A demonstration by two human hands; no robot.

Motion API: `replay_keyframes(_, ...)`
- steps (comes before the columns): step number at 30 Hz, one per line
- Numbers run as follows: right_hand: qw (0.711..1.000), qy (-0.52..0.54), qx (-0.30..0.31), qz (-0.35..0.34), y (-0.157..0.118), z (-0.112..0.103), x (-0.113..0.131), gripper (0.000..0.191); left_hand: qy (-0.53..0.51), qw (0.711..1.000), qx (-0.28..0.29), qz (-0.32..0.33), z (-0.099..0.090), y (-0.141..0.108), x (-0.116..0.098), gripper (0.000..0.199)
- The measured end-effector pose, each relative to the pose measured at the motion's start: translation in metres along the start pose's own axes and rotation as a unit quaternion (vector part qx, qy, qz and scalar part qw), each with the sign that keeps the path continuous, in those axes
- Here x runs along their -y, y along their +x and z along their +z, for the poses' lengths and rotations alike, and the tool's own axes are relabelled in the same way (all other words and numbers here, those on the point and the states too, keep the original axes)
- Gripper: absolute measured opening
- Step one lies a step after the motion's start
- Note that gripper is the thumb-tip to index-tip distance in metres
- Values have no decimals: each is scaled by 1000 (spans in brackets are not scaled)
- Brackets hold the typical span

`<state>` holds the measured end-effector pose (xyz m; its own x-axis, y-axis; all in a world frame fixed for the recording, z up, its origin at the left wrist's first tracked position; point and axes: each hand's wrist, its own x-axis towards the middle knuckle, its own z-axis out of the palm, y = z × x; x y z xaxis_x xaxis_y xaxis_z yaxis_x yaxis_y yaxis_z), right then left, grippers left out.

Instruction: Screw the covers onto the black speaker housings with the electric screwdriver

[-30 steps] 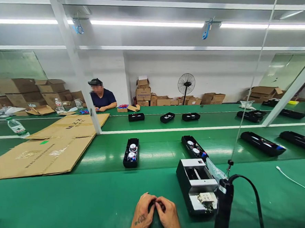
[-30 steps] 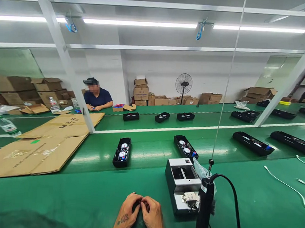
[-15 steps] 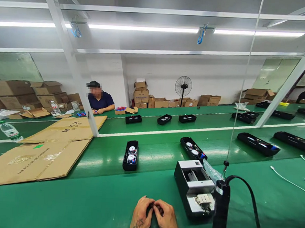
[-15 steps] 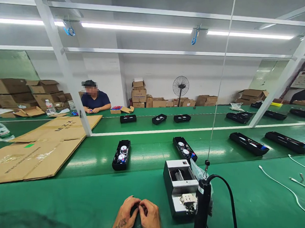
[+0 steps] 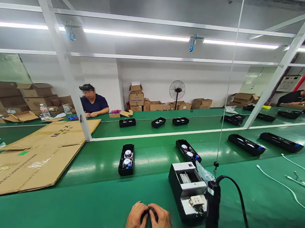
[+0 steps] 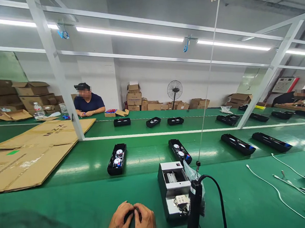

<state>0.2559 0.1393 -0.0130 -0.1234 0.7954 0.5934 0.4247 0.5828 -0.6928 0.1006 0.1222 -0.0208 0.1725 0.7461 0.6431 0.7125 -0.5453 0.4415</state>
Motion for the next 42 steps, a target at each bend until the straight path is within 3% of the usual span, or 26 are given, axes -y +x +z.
replay_keyframes(9, 1000, -3, 12, 9, -1, 2, -5, 21, 6, 1000, -13, 27, 3, 0, 7, 22)
replay_keyframes(16, 998, -9, 40, 44, -5, 6, -11, 28, 13, 999, -12, 32, 0, 3, 2, 24)
replay_keyframes(30, 995, 17, 70, 71, -6, 5, -14, 24, 30, 999, -9, 18, 0, 2, 3, 25)
replay_keyframes(36, 995, 16, 60, 71, -6, 5, -12, 27, 199, 976, -86, 32, 10, -8, 12, 28)
replay_keyframes(42, 996, 19, 48, 66, -5, 4, -10, 30, 261, 965, -20, 28, 17, -16, 17, 29)
